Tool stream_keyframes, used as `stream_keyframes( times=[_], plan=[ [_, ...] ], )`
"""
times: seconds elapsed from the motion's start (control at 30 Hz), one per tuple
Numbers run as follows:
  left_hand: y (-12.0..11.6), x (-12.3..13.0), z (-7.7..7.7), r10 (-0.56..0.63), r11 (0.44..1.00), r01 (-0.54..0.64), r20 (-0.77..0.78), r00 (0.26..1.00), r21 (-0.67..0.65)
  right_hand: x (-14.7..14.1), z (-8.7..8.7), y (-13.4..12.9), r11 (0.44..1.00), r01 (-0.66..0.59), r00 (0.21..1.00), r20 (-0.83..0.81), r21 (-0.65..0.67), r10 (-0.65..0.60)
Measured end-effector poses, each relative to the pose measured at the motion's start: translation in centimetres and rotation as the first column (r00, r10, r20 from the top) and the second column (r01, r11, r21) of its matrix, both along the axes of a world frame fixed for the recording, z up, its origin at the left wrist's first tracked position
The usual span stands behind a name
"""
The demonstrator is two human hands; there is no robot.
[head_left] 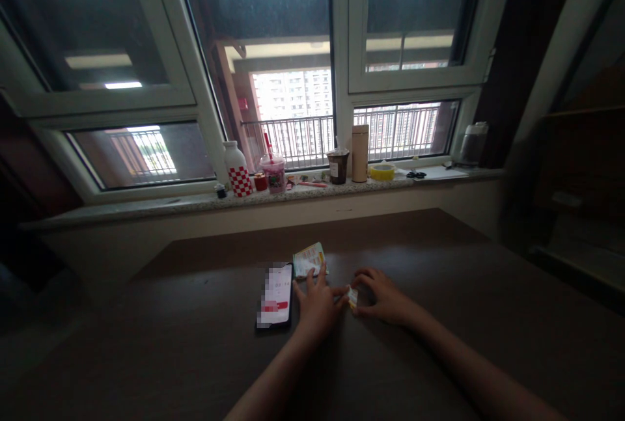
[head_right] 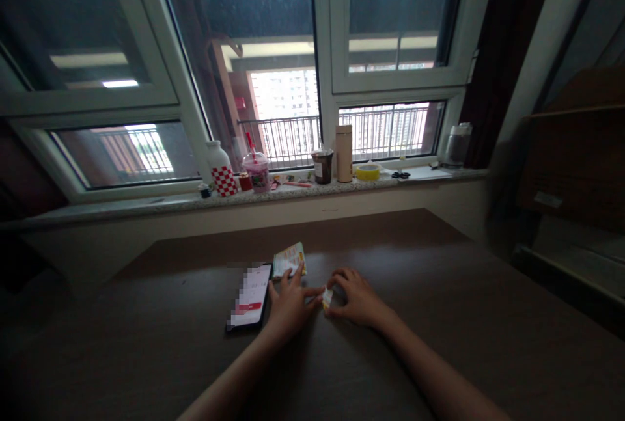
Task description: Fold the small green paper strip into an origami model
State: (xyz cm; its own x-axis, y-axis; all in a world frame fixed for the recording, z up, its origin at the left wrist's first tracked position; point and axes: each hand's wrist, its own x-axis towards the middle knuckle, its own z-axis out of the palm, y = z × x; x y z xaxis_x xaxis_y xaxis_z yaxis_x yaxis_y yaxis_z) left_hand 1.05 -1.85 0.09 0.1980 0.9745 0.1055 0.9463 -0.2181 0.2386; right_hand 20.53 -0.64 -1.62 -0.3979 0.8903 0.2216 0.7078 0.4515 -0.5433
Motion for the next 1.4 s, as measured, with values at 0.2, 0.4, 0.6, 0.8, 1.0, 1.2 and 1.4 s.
stream_keyframes(
  times=[0.2,0.4,0.6,0.8,1.0,1.2,1.4],
  plan=[
    [0.3,0.1,0.0,0.016,1.0,-0.016,0.035,0.999,0.015,0.5,-0.4,0.5,0.999,-0.015,0.998,-0.069,-0.051,0.012],
    [0.9,0.5,0.2,0.028,0.999,-0.03,0.081,0.996,0.025,-0.1,-1.3,1.3,0.994,0.112,0.984,-0.144,0.009,-0.11],
    [1.2,1.2,0.2,0.078,0.996,-0.083,0.118,0.99,0.039,-1.4,-1.5,1.5,0.973,0.225,0.97,-0.106,0.047,-0.219],
    [1.3,1.3,0.1,0.086,0.996,-0.089,0.111,0.99,0.029,-1.8,-1.5,1.7,0.962,0.27,0.962,-0.049,0.038,-0.268],
    [1.7,0.7,0.3,0.063,0.998,-0.063,0.108,0.992,-0.007,-1.3,-1.5,1.7,0.973,0.232,0.971,-0.059,0.013,-0.231],
    [1.7,0.3,1.0,0.044,0.998,-0.039,0.093,0.995,-0.051,-0.9,-1.3,1.7,0.98,0.197,0.977,-0.075,-0.021,-0.198],
    [1.5,0.2,1.2,0.025,1.0,-0.024,0.065,0.998,-0.017,-0.8,-1.0,1.6,0.984,0.18,0.981,-0.071,-0.007,-0.18]
  ],
)
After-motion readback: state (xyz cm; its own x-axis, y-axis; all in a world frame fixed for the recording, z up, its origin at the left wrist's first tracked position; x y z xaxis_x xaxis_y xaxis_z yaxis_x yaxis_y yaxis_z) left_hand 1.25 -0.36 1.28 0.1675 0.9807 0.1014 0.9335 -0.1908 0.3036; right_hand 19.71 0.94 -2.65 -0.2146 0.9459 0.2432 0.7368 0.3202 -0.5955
